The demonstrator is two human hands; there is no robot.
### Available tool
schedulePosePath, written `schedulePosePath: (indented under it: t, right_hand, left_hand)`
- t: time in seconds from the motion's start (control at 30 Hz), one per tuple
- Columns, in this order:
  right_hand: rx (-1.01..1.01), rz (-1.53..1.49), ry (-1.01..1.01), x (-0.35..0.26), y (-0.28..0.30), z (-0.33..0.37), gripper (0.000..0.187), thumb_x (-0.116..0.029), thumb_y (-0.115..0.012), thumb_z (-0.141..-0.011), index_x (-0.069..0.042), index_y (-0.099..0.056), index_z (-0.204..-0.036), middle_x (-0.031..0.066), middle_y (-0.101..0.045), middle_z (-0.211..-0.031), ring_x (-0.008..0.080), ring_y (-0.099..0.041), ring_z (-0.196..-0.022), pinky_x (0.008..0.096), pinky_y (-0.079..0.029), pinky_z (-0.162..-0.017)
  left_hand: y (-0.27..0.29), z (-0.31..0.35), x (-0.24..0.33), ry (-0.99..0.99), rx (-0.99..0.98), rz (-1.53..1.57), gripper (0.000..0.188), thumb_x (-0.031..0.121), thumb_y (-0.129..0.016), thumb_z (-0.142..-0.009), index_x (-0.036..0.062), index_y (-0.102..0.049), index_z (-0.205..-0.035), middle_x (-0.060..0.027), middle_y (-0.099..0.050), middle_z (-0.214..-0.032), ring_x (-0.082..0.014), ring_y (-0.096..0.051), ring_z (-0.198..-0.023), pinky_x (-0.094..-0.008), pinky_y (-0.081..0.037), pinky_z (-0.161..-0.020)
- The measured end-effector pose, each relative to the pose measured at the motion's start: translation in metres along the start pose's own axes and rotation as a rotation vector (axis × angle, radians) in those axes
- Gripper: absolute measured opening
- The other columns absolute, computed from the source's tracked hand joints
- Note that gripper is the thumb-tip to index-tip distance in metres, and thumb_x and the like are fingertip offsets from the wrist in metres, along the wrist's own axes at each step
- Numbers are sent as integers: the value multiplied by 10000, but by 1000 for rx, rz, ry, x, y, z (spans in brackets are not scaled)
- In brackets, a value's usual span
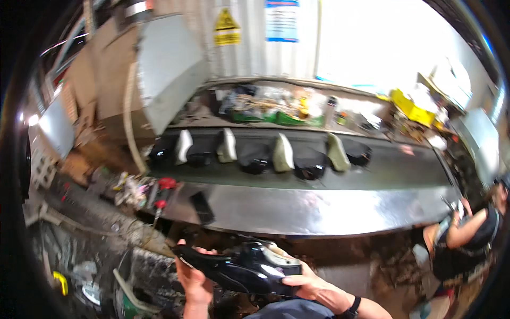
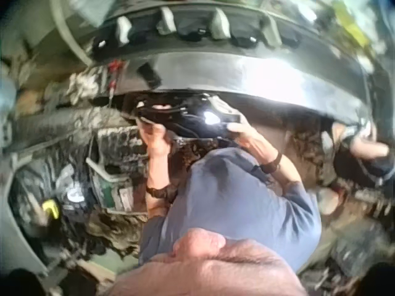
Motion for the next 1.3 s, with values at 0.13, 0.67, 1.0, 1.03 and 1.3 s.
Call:
schedulePosePath:
  t: [0.13,0.67,1.0,1.03,1.3]
  right_hand:
    - [182,605,125,-51,-7,4,1127,-171,-922,-684,60,-221,-1536,176,-410,-1496,226,-408,-1369,347,-306,-1160]
    - [23,1057,456,-169,32,-7,884,-380,-900,-722,138,-465,-1292,280,-597,-1218,324,-628,-1138,375,-498,-975]
    - [46,1053,476,-212,49,-18,812,-382,-902,-719,126,-498,-1206,248,-616,-1037,310,-658,-950,380,-533,-855]
    - [33,1059,421,-214,51,-18,814,-371,-896,-730,118,-486,-1236,248,-622,-1064,310,-658,-977,382,-526,-879]
    - [784,355,340,-190,286,-5,994,-192,-888,-700,-10,-356,-1519,159,-509,-1422,235,-444,-1342,336,-356,-1112]
  left_hand:
    - [24,-17,-66,506,422,31,423,426,-630,-921,110,-584,-1198,-111,-665,-1096,-286,-635,-1033,-455,-513,-926]
    - [-56,-70,-256,960,36,228,514,379,-488,-964,-72,-615,-1176,-210,-684,-1130,-308,-674,-1039,-433,-534,-951]
    - [-91,-100,-279,987,-164,189,719,640,-389,-977,41,-547,-1342,-143,-595,-1344,-256,-579,-1224,-411,-475,-1041]
    - [-79,-106,-283,936,-195,78,684,608,-399,-979,34,-571,-1311,-148,-612,-1316,-260,-584,-1215,-414,-483,-1027]
    - [-56,-113,-345,1252,-26,-573,679,520,-564,-968,-39,-516,-1350,-185,-597,-1338,-305,-602,-1202,-460,-483,-1028]
Point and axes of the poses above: each hand's wrist, its own z-axis away from the middle knuckle, its own y-axis out of the back of the hand, x = y × z, the point moved 7 cm from there along -z, towards the middle knuckle
